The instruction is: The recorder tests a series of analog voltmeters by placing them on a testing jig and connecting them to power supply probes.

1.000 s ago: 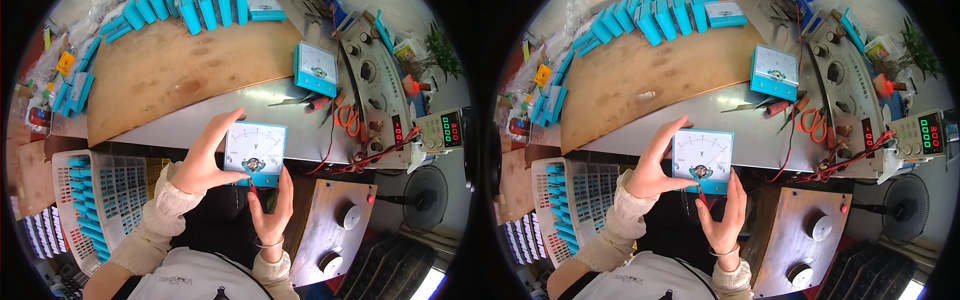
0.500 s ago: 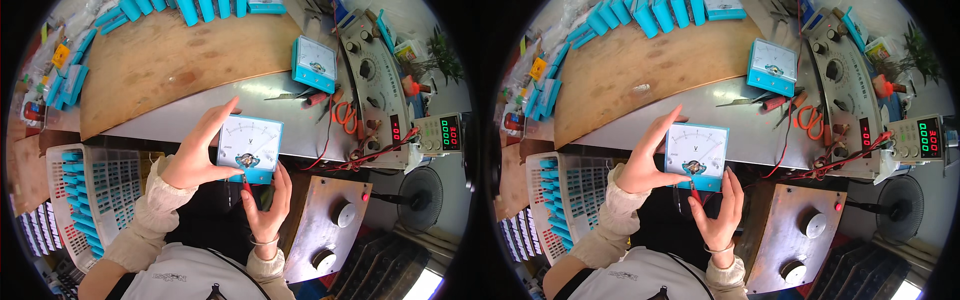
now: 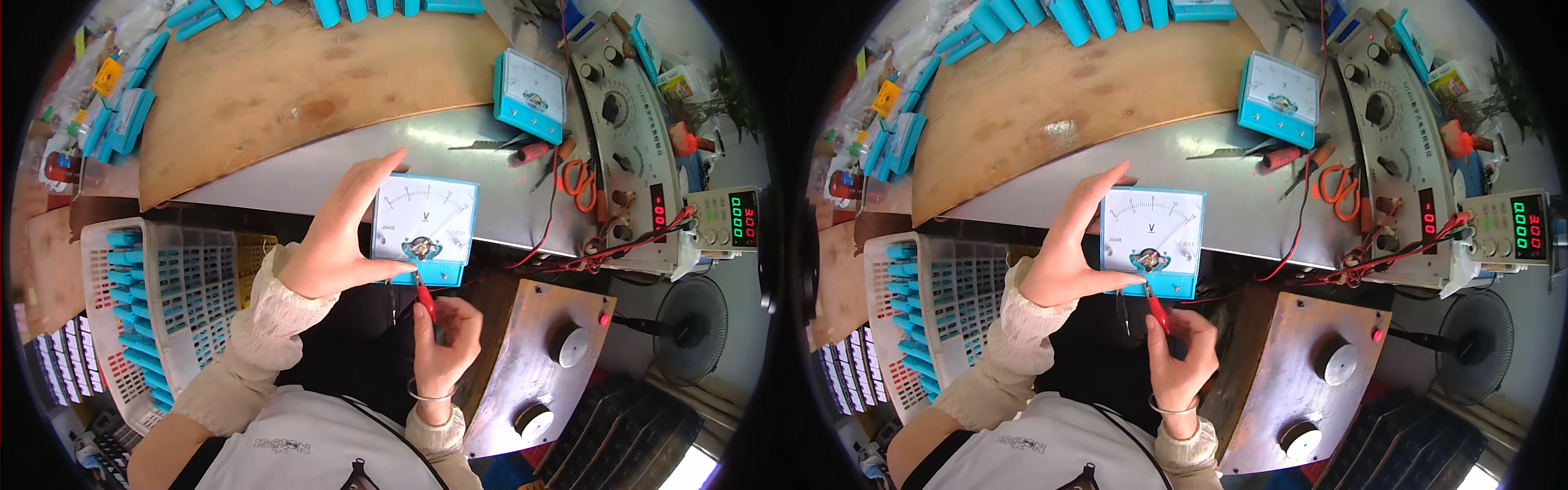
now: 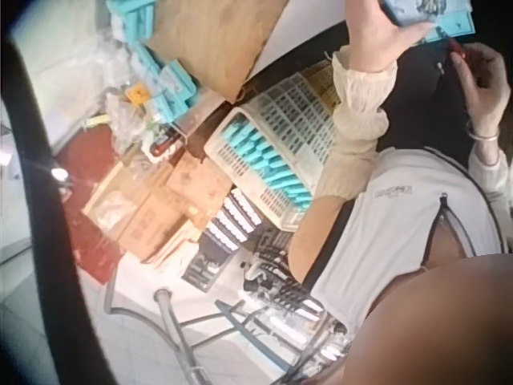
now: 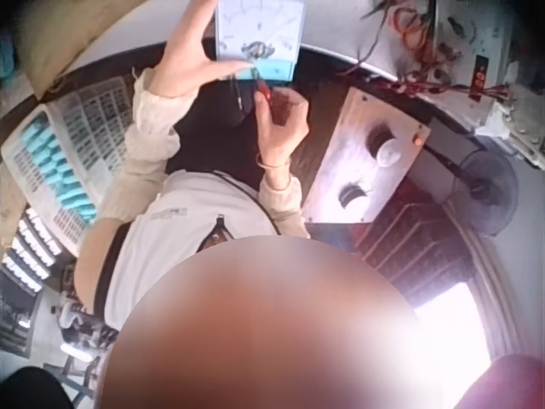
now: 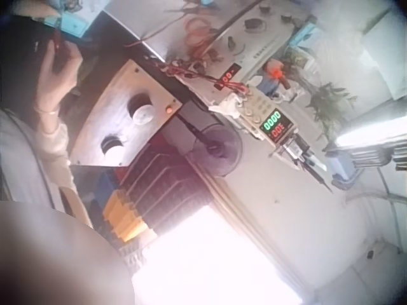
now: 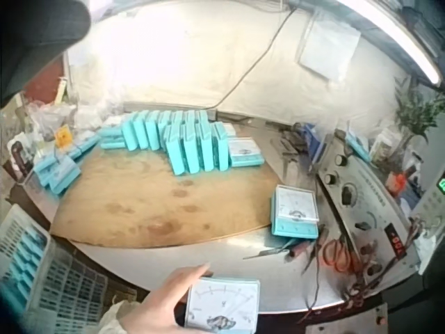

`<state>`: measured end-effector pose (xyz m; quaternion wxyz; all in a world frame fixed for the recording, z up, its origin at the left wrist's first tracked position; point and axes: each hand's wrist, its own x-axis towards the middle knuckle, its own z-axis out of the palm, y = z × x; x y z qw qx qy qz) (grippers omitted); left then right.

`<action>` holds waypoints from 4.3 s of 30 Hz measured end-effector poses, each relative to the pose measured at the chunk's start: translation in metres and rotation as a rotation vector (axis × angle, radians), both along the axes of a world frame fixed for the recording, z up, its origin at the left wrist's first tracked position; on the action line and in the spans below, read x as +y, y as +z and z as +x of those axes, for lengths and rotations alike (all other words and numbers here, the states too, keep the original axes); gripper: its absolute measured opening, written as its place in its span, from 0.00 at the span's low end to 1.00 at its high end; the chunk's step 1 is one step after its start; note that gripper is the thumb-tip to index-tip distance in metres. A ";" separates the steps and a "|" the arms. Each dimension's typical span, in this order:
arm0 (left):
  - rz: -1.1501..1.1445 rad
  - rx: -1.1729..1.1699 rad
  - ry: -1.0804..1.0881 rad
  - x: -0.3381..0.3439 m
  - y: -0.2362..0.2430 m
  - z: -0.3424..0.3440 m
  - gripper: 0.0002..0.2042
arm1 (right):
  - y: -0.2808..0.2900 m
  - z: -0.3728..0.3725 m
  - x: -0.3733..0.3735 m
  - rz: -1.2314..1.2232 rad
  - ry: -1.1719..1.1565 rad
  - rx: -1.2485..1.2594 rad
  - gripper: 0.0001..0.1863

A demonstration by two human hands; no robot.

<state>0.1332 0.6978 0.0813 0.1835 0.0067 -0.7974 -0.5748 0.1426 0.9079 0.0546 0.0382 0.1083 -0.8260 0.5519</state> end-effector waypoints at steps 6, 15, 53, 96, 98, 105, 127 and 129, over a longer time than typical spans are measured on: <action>0.038 0.011 0.048 0.002 -0.001 0.010 0.48 | 0.003 0.009 -0.004 -0.023 0.151 -0.055 0.14; -0.221 0.051 0.182 -0.031 0.016 0.053 0.41 | 0.019 0.013 -0.031 -0.016 0.359 0.005 0.13; 0.057 -0.019 0.160 0.008 -0.014 0.013 0.45 | 0.016 -0.003 -0.030 0.041 0.216 0.147 0.15; 0.140 -1.015 1.678 -0.231 -0.051 0.690 0.26 | -0.017 0.089 -0.086 0.260 0.433 0.194 0.09; 0.040 -0.764 1.612 -0.238 -0.070 0.632 0.26 | -0.019 0.087 -0.085 0.269 0.381 0.202 0.09; -0.668 -1.352 1.869 -0.322 -0.029 0.480 0.29 | -0.014 0.082 -0.088 0.279 0.322 0.192 0.09; -0.198 -0.110 0.422 -0.214 -0.043 -0.195 0.36 | -0.044 0.109 0.025 0.363 0.292 0.073 0.09; -0.175 -0.113 0.394 -0.216 -0.044 -0.198 0.35 | -0.040 0.109 0.031 0.404 0.230 0.040 0.09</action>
